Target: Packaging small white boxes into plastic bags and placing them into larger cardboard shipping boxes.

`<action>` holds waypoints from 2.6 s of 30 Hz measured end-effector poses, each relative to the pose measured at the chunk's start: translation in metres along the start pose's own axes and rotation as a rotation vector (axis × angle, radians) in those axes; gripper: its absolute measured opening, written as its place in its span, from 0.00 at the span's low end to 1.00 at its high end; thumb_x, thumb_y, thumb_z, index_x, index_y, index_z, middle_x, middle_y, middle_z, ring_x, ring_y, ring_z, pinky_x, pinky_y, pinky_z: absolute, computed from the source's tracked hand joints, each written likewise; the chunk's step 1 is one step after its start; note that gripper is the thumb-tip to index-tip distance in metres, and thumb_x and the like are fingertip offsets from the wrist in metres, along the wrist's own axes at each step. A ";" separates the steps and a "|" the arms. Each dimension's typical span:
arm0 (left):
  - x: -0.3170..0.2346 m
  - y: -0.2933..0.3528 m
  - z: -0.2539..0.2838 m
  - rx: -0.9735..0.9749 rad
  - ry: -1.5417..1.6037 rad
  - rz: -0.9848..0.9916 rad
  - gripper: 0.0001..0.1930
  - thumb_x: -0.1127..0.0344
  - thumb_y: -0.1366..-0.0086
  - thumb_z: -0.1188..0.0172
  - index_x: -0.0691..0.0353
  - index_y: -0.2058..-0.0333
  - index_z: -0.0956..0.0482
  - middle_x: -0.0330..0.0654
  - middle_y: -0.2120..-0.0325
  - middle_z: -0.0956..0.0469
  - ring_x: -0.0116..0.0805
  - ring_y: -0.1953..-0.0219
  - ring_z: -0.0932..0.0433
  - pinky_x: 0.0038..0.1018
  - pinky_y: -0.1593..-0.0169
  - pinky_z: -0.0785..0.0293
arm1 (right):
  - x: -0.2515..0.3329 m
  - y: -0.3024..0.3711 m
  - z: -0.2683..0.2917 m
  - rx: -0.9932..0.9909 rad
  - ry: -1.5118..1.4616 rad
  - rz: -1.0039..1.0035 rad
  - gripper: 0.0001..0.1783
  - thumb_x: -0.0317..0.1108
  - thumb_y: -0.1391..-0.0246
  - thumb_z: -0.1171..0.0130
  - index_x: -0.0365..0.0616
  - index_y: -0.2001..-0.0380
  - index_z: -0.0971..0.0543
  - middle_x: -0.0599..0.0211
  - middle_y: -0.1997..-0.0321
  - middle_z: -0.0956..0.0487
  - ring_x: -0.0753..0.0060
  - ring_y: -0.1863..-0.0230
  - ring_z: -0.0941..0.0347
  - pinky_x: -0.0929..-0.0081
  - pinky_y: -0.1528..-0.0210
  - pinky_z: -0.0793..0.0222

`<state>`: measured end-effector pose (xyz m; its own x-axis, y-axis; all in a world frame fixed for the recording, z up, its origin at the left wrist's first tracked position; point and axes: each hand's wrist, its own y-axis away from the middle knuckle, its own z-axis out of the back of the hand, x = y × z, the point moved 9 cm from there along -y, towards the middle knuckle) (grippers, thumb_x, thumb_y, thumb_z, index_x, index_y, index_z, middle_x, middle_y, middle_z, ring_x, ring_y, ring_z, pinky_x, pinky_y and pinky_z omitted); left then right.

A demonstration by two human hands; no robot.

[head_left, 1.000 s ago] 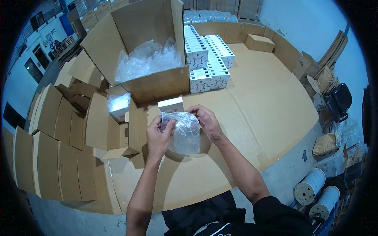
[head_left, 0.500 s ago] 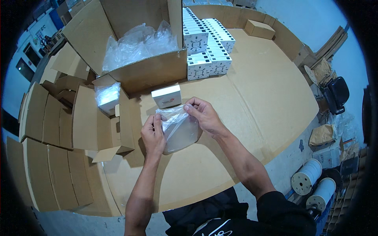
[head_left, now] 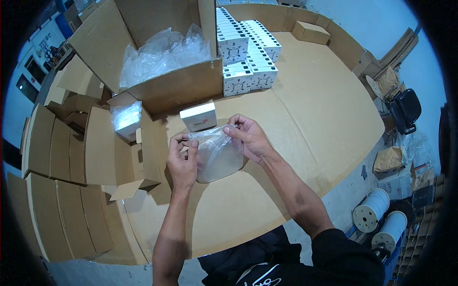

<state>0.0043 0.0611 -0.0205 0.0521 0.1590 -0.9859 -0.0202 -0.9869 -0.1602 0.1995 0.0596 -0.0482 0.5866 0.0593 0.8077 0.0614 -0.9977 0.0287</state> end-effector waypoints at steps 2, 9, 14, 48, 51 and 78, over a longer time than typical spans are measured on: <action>0.001 0.000 0.001 0.026 -0.120 -0.010 0.11 0.63 0.24 0.44 0.66 0.60 0.25 0.34 0.71 0.27 0.19 0.73 0.31 0.19 0.69 0.33 | -0.003 0.000 -0.005 0.017 -0.013 -0.003 0.07 0.25 0.39 0.35 0.42 0.61 0.24 0.73 0.63 0.23 0.83 0.64 0.27 0.83 0.61 0.28; -0.002 -0.004 0.008 -0.051 -0.257 -0.111 0.14 0.60 0.23 0.46 0.66 0.65 0.23 0.31 0.76 0.29 0.18 0.76 0.34 0.20 0.72 0.36 | -0.013 0.001 -0.010 0.053 -0.044 -0.125 0.07 0.26 0.38 0.36 0.45 0.62 0.25 0.76 0.65 0.23 0.83 0.63 0.26 0.83 0.60 0.27; 0.005 -0.003 0.005 -0.018 -0.261 0.023 0.15 0.60 0.22 0.49 0.65 0.66 0.23 0.31 0.78 0.30 0.19 0.76 0.36 0.21 0.72 0.39 | -0.011 -0.002 -0.001 -0.015 -0.073 -0.086 0.06 0.27 0.37 0.37 0.46 0.62 0.26 0.75 0.66 0.23 0.83 0.64 0.26 0.81 0.60 0.27; 0.050 -0.016 0.032 -0.050 0.103 0.237 0.12 0.62 0.22 0.48 0.62 0.64 0.24 0.28 0.78 0.28 0.15 0.76 0.37 0.19 0.73 0.39 | 0.055 0.037 -0.076 0.120 1.392 0.784 0.22 0.19 0.51 0.37 0.47 0.51 0.19 0.69 0.50 0.17 0.58 0.51 0.23 0.60 0.42 0.30; 0.063 -0.015 0.022 0.064 0.175 0.309 0.15 0.57 0.22 0.51 0.62 0.60 0.22 0.32 0.73 0.25 0.18 0.72 0.31 0.20 0.67 0.33 | 0.052 0.034 -0.065 0.144 1.288 0.786 0.16 0.20 0.50 0.37 0.44 0.56 0.17 0.70 0.55 0.15 0.59 0.51 0.22 0.61 0.43 0.29; 0.009 0.010 -0.003 0.045 -0.143 -0.045 0.10 0.65 0.30 0.36 0.67 0.62 0.21 0.35 0.75 0.21 0.19 0.72 0.27 0.20 0.68 0.30 | 0.010 0.011 -0.001 -0.278 -0.016 0.085 0.09 0.35 0.29 0.46 0.42 0.60 0.21 0.75 0.69 0.23 0.84 0.71 0.29 0.84 0.66 0.30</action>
<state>0.0080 0.0525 -0.0313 -0.0889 0.2082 -0.9740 -0.0658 -0.9770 -0.2028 0.2052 0.0495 -0.0390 0.5926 -0.0260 0.8051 -0.2103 -0.9698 0.1235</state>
